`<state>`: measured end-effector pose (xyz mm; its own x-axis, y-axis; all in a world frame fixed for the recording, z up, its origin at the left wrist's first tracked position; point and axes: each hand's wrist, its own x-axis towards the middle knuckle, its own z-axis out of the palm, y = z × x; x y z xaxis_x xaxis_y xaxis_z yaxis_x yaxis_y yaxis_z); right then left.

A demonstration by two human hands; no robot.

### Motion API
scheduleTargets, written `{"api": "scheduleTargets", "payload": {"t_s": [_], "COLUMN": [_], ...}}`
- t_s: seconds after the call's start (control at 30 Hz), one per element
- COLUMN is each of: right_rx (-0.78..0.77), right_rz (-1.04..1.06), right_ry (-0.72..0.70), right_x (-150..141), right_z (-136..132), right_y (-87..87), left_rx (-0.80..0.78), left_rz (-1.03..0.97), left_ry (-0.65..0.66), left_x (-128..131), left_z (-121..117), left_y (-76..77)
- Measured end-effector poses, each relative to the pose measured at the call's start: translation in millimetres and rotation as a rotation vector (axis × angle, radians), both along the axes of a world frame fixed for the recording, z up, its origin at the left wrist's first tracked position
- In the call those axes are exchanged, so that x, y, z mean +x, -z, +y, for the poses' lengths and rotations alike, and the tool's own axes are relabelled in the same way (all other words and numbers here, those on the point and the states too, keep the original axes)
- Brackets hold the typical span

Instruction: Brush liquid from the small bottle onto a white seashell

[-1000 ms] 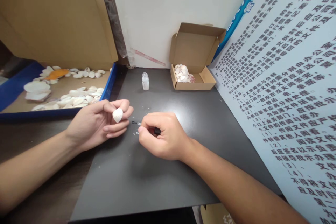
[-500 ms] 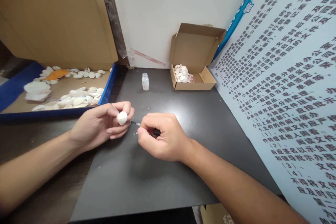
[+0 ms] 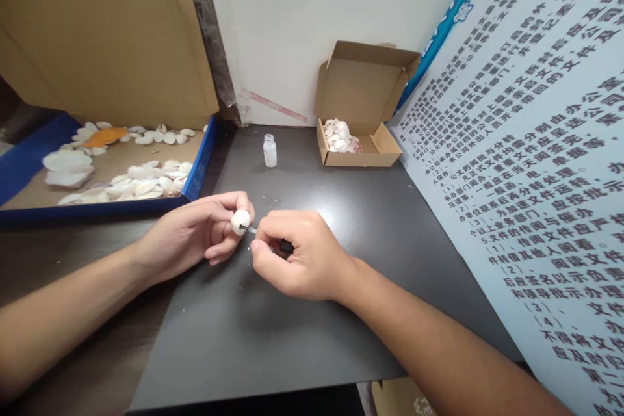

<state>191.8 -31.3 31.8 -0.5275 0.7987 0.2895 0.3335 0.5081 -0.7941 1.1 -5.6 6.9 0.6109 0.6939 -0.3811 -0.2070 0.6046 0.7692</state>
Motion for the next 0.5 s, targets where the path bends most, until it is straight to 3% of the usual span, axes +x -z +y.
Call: {"api": "scheduleTargets", "payload": {"t_s": [0.2,0.5], "right_rx": [0.017,-0.009], "right_rz": [-0.04,-0.058], "right_ry": [0.119,0.03], "right_x": [0.7,-2.2], "right_z": [-0.2,-2.1], "right_y": [-0.1,0.6], "left_rx": [-0.025,-0.011], "left_rz": [-0.029,-0.009], "left_ry": [0.001,-0.041], "left_x": [-1.1,0.4], "left_z": [0.8,1.1], "left_y": [1.3,0.7]}}
